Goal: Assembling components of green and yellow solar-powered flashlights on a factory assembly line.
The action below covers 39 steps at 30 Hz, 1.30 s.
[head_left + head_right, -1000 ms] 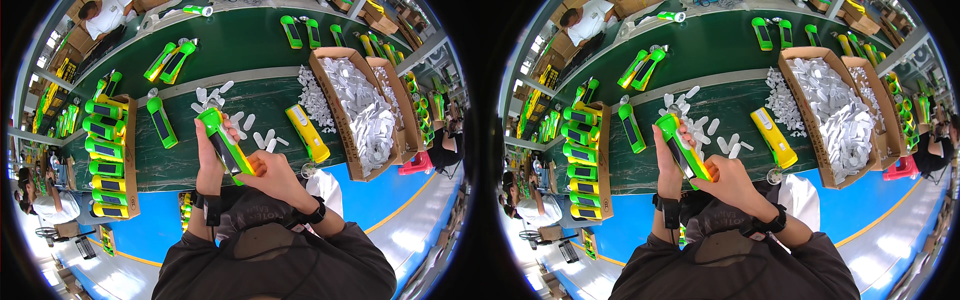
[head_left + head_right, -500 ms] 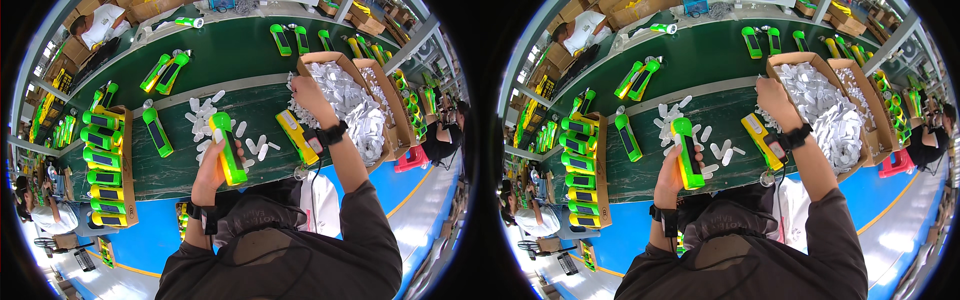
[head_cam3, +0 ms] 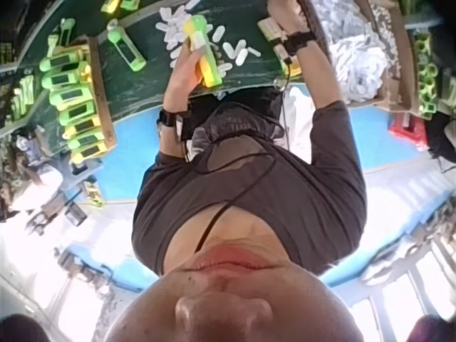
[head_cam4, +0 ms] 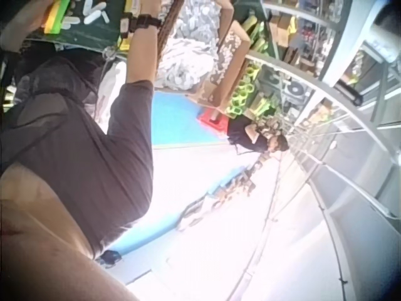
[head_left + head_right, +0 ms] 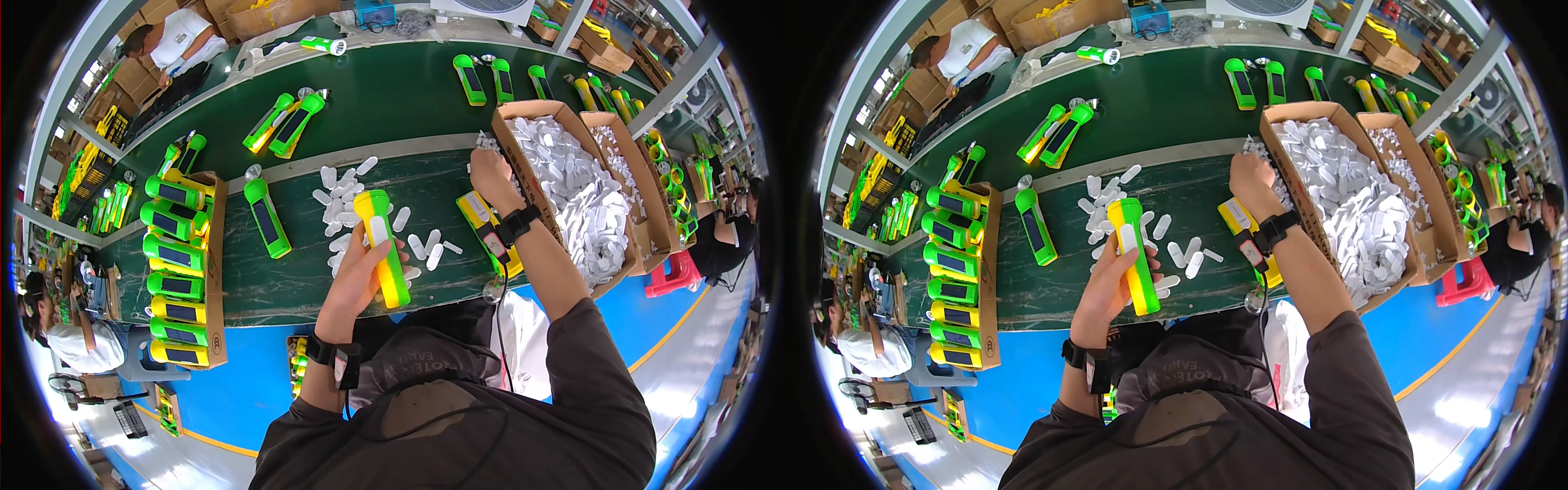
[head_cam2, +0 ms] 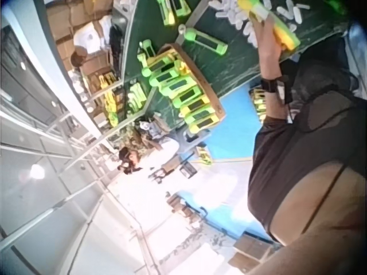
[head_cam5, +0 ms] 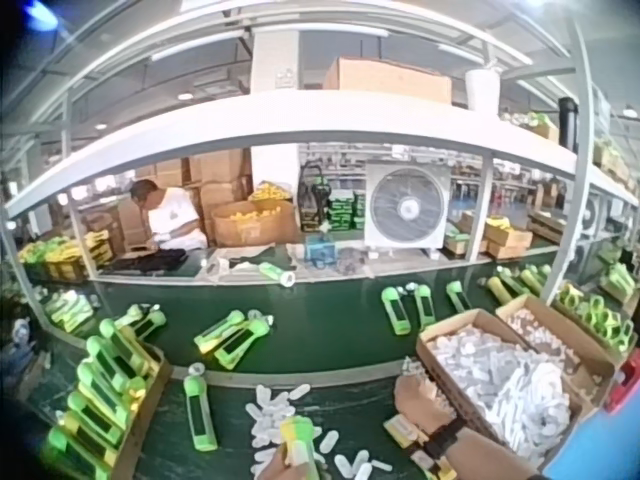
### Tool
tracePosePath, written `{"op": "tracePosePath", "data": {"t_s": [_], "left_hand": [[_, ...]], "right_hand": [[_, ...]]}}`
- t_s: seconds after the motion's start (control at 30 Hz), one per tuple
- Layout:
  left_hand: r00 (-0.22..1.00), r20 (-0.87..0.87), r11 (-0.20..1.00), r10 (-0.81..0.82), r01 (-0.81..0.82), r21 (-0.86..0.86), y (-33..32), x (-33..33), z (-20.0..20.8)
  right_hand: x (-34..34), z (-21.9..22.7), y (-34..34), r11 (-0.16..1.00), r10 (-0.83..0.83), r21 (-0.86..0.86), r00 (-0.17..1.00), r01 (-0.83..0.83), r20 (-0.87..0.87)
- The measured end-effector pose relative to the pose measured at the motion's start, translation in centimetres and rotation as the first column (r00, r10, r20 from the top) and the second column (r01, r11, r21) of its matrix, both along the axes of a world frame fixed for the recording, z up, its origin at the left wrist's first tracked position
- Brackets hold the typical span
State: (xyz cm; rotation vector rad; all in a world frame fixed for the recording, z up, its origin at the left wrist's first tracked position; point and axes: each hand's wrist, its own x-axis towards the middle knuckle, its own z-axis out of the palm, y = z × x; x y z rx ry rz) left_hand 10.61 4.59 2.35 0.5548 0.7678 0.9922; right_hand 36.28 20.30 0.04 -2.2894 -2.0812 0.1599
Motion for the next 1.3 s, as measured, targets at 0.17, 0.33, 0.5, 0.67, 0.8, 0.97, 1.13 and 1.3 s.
{"op": "tracePosePath", "data": {"t_s": [0.17,0.33,0.5,0.67,0.8,0.97,1.13,1.3], "left_hand": [[0.997,-0.06,0.994,0.048,-0.042,0.104,0.1,0.5,-0.7],[0.962,-0.255,0.969,0.097,-0.033,0.244,0.7,0.9,-1.3],[0.977,-0.175,0.989,0.122,-0.106,0.099,1.2,2.5,-0.2],[0.92,-0.318,0.958,0.229,-0.155,0.241,1.6,3.0,-1.8],[0.84,-0.456,0.93,0.293,-0.139,0.341,1.6,3.0,-1.1],[0.786,-0.5,0.886,0.363,-0.126,0.446,1.7,3.0,-0.4],[0.775,-0.482,0.846,0.408,-0.122,0.52,1.9,3.2,-0.5],[0.717,-0.532,0.825,0.45,-0.106,0.555,2.0,3.2,-2.0]], "right_hand": [[1.8,-1.4,0.0,0.967,0.111,0.244,0.983,-0.073,-0.146],[0.0,3.4,-1.9,0.999,0.03,0.008,0.502,-0.046,-0.864],[-4.5,4.5,-4.8,0.977,-0.067,-0.096,0.156,-0.189,-0.986],[-7.3,4.3,-7.1,0.968,-0.056,-0.03,-0.098,-0.251,-0.994],[-8.7,3.6,-8.7,0.989,0.056,0.068,-0.093,-0.131,-0.994],[-9.4,2.8,-9.4,0.983,0.156,0.153,0.024,-0.106,-0.987],[-9.9,1.8,-8.9,0.953,0.301,0.289,0.17,-0.094,-0.938],[-10.0,3.2,-9.1,0.991,0.086,0.06,0.223,-0.121,-0.971]]}}
